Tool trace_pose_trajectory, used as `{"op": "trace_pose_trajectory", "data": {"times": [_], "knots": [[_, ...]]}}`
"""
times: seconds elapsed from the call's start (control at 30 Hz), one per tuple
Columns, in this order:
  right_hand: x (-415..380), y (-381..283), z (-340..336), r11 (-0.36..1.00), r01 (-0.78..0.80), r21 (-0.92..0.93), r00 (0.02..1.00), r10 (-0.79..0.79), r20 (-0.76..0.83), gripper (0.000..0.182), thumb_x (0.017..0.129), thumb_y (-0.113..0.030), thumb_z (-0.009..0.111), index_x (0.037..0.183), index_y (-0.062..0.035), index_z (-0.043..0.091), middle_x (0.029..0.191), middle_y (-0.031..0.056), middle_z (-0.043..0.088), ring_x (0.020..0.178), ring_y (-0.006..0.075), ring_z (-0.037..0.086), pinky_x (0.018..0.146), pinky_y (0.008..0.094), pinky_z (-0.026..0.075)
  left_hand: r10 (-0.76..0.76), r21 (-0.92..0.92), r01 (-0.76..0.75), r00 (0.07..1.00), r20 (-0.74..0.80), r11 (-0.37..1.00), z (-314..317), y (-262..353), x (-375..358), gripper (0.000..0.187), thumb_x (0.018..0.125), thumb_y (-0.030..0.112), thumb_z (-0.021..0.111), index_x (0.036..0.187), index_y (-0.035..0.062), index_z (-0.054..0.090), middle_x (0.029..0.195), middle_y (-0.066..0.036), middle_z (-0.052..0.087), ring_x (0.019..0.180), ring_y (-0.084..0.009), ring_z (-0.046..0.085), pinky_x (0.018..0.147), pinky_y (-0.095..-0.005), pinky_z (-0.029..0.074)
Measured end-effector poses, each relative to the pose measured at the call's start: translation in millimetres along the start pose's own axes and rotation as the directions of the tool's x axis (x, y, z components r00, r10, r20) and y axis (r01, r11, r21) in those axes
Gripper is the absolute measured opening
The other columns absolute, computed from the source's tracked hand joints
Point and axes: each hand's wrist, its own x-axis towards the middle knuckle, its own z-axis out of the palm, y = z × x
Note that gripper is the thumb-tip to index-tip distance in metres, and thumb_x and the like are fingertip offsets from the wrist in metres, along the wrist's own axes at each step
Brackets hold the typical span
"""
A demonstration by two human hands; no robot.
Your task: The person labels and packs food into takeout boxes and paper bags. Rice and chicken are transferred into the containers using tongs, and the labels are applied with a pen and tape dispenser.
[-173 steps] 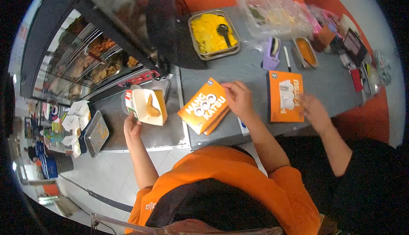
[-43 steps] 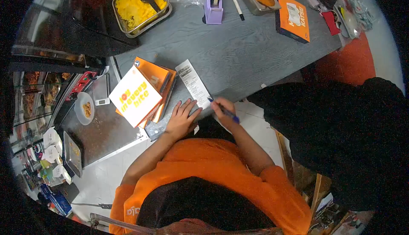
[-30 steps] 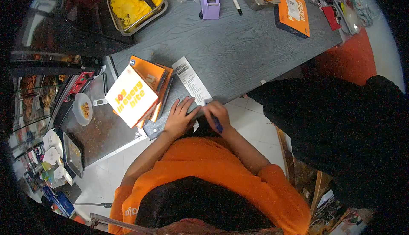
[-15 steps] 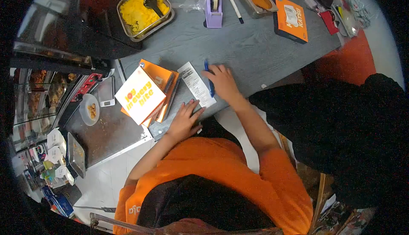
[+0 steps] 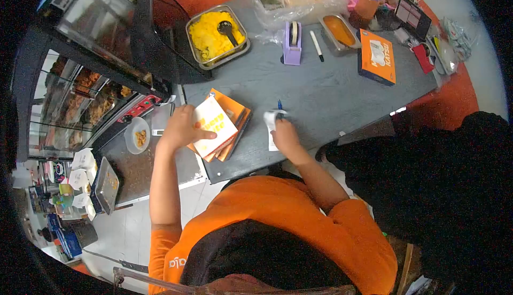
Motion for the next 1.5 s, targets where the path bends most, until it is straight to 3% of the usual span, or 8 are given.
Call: {"op": "trace_pose_trajectory", "data": {"times": [0.3,0.5,0.8,0.93,1.03,1.17,1.3,1.5], "knots": [[-4.6,-76.6,-94.5,0.249,0.125,0.961,0.920,-0.391,-0.019,0.073,0.067,0.002,0.071,0.126,-0.0015,0.028,0.117,0.0113,0.049,0.110,0.0188,0.049,0.091,0.0332,0.042,-0.175,-0.205,0.122,0.947,-0.268,0.971,7.7,29.8,-27.6,0.073,0.055,0.043,0.081,0.093,-0.0069,0.043,0.077,-0.023,0.060,0.072,-0.0326,0.062,0.064,-0.0352,0.049],[4.6,-109.8,-113.6,0.493,0.196,0.848,0.960,-0.272,-0.064,0.091,0.067,0.001,0.073,0.136,-0.0035,0.013,0.105,0.0162,0.057,0.096,0.0177,0.057,0.079,0.0296,0.048,-0.211,-0.849,-0.177,0.925,-0.317,0.498,49.9,52.3,-17.0,0.054,0.072,0.019,0.072,0.107,-0.0095,0.043,0.097,-0.017,0.060,0.084,-0.0189,0.060,0.072,-0.0295,0.049],[78.9,-65.2,-102.5,0.555,0.445,0.703,0.875,-0.104,-0.472,0.061,0.073,-0.024,0.072,0.122,-0.0012,0.044,0.066,0.0039,0.048,0.057,0.0134,0.044,0.053,0.0270,0.039,-0.209,-0.866,-0.208,0.920,-0.330,0.455,48.1,58.8,-7.0,0.058,0.065,0.010,0.076,0.107,-0.0063,0.040,0.095,-0.015,0.059,0.083,-0.0184,0.060,0.072,-0.0287,0.048],[206.3,60.2,-64.5,0.994,-0.041,0.104,0.598,0.108,-0.794,0.040,0.081,-0.040,0.059,0.100,-0.0051,0.060,0.089,0.0086,0.055,0.084,0.0228,0.051,0.069,0.0402,0.043,-0.305,-0.923,-0.184,0.906,-0.292,0.337,45.2,51.9,-2.5,0.052,0.067,0.003,0.073,0.108,-0.0060,0.042,0.096,-0.014,0.059,0.083,-0.0185,0.060,0.073,-0.0285,0.049],[216.7,50.7,-96.9,0.348,-0.293,0.891,0.851,0.519,0.077,0.037,0.080,-0.040,0.057,0.094,-0.0063,0.062,0.098,0.0074,0.057,0.090,0.0251,0.053,0.071,0.0478,0.043,-0.347,-0.930,-0.200,0.887,-0.305,0.308,36.4,53.0,-0.7,0.052,0.067,0.003,0.073,0.108,-0.0062,0.043,0.097,-0.014,0.059,0.084,-0.0188,0.060,0.074,-0.0285,0.049],[234.5,76.5,-98.7,0.060,-0.290,0.955,0.918,0.300,0.260,0.032,0.076,-0.035,0.058,0.092,-0.0075,0.062,0.092,0.0074,0.060,0.085,0.0258,0.056,0.066,0.0479,0.047,-0.424,-0.935,-0.160,0.858,-0.290,0.317,30.7,53.8,1.8,0.049,0.068,0.002,0.072,0.108,-0.0069,0.044,0.097,-0.014,0.060,0.083,-0.0184,0.060,0.074,-0.0284,0.049],[192.8,54.2,-57.0,0.165,0.292,0.942,0.808,0.485,-0.335,0.017,0.078,-0.018,0.056,0.078,-0.0020,0.063,0.118,0.0100,0.045,0.091,0.0223,0.054,0.069,0.0439,0.048,-0.452,-0.930,-0.177,0.835,-0.315,0.322,28.0,52.4,7.1,0.045,0.069,0.002,0.071,0.106,-0.0072,0.047,0.096,-0.014,0.060,0.083,-0.0179,0.060,0.073,-0.0280,0.048],[203.5,95.6,-31.9,0.468,0.159,0.869,0.834,0.408,-0.372,0.015,0.076,-0.008,0.057,0.065,0.0016,0.062,0.123,0.0099,0.043,0.095,0.0237,0.054,0.076,0.0340,0.047,-0.472,-0.935,-0.167,0.827,-0.306,0.314,23.5,48.2,7.7,0.042,0.070,0.003,0.070,0.105,-0.0075,0.048,0.095,-0.014,0.061,0.082,-0.0174,0.060,0.073,-0.0275,0.048]]}}
